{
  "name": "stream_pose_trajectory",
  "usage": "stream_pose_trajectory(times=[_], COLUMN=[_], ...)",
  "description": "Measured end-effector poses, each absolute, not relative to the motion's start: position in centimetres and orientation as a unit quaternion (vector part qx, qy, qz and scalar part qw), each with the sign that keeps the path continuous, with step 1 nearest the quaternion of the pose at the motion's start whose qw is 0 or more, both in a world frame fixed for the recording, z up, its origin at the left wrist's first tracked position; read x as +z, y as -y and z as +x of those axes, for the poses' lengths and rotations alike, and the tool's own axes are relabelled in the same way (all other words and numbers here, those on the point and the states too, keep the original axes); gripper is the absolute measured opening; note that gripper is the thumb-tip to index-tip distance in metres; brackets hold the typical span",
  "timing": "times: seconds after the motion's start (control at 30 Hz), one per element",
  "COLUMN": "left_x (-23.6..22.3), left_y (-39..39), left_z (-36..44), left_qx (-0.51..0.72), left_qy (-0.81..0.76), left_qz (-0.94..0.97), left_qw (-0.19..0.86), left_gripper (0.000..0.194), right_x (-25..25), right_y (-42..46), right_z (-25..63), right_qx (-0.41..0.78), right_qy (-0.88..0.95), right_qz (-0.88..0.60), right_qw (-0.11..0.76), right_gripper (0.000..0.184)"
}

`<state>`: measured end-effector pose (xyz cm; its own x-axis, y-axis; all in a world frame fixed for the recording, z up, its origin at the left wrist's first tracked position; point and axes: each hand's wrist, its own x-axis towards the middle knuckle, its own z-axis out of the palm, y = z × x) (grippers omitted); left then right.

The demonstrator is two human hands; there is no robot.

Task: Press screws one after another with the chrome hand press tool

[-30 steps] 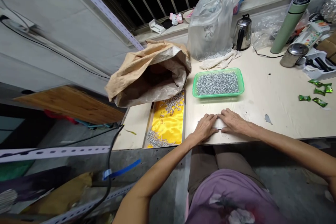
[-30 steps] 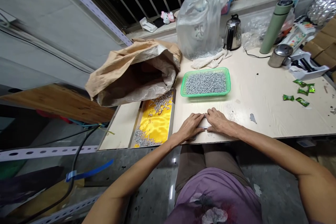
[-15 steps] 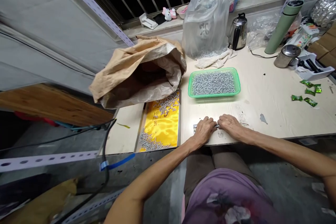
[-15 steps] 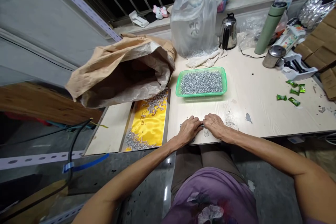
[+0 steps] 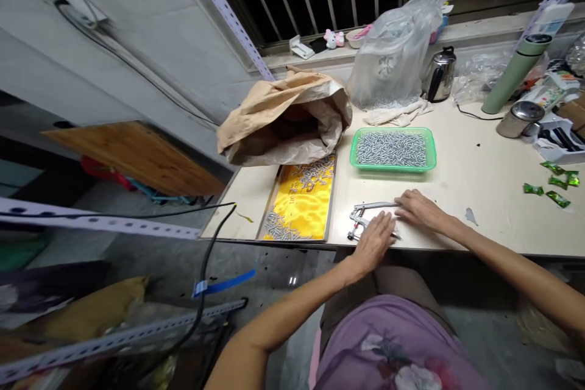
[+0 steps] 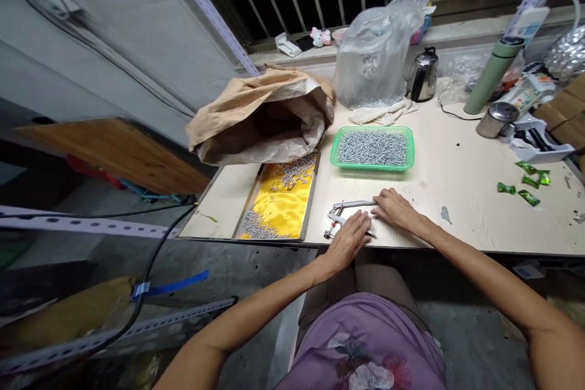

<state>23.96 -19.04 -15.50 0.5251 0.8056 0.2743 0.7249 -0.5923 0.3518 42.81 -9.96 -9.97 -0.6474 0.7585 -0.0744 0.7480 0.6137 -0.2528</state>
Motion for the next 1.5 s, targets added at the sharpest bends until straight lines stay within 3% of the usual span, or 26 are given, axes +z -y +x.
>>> stream_pose_trajectory(times=[0.23, 0.43, 0.53, 0.63, 0.83, 1.03, 1.1, 1.2, 1.37, 1.5], left_x=[-15.2, -15.3, -15.5, -15.2, -12.7, -11.3, -11.7, -13.0, -15.9, -17.0], left_y=[20.4, 20.4, 20.5, 20.2, 20.7, 22.2, 22.5, 23.1, 23.6, 23.3], left_z=[25.1, 25.4, 25.8, 25.8, 23.7, 13.0, 8.2, 2.6, 0.6, 1.8], left_qx=[0.233, 0.205, 0.184, 0.165, 0.201, 0.331, 0.342, 0.320, 0.343, 0.382], left_qy=[-0.437, -0.461, -0.478, -0.465, -0.444, -0.678, -0.775, -0.851, -0.841, -0.816], left_qz=[0.857, 0.840, 0.836, 0.849, 0.863, 0.657, 0.529, 0.416, 0.418, 0.433], left_qw=[0.141, 0.198, 0.198, 0.188, 0.134, -0.018, -0.054, -0.024, -0.005, 0.015], left_gripper=[0.039, 0.044, 0.049, 0.046, 0.051, 0.040, 0.042, 0.048, 0.054, 0.054], right_x=[-8.2, -7.7, -8.7, -9.3, -5.7, -4.3, -5.1, -6.4, -8.1, -9.2], right_y=[8.0, 11.1, 11.9, 11.3, 5.7, 2.2, 3.1, 5.4, 8.0, 8.7], right_z=[38.7, 32.3, 30.2, 29.2, 32.7, 38.1, 37.3, 33.1, 21.7, 13.7], right_qx=[0.044, 0.080, 0.064, 0.085, 0.074, -0.082, -0.048, 0.061, 0.177, 0.202], right_qy=[0.871, 0.974, 0.985, 0.984, 0.922, 0.869, 0.889, 0.924, 0.954, 0.961], right_qz=[-0.489, -0.207, -0.154, -0.157, -0.285, -0.430, -0.393, -0.295, -0.157, -0.120], right_qw=[-0.026, -0.048, -0.044, 0.008, 0.250, 0.231, 0.231, 0.235, 0.186, 0.144], right_gripper=[0.018, 0.015, 0.019, 0.016, 0.020, 0.027, 0.027, 0.026, 0.026, 0.024])
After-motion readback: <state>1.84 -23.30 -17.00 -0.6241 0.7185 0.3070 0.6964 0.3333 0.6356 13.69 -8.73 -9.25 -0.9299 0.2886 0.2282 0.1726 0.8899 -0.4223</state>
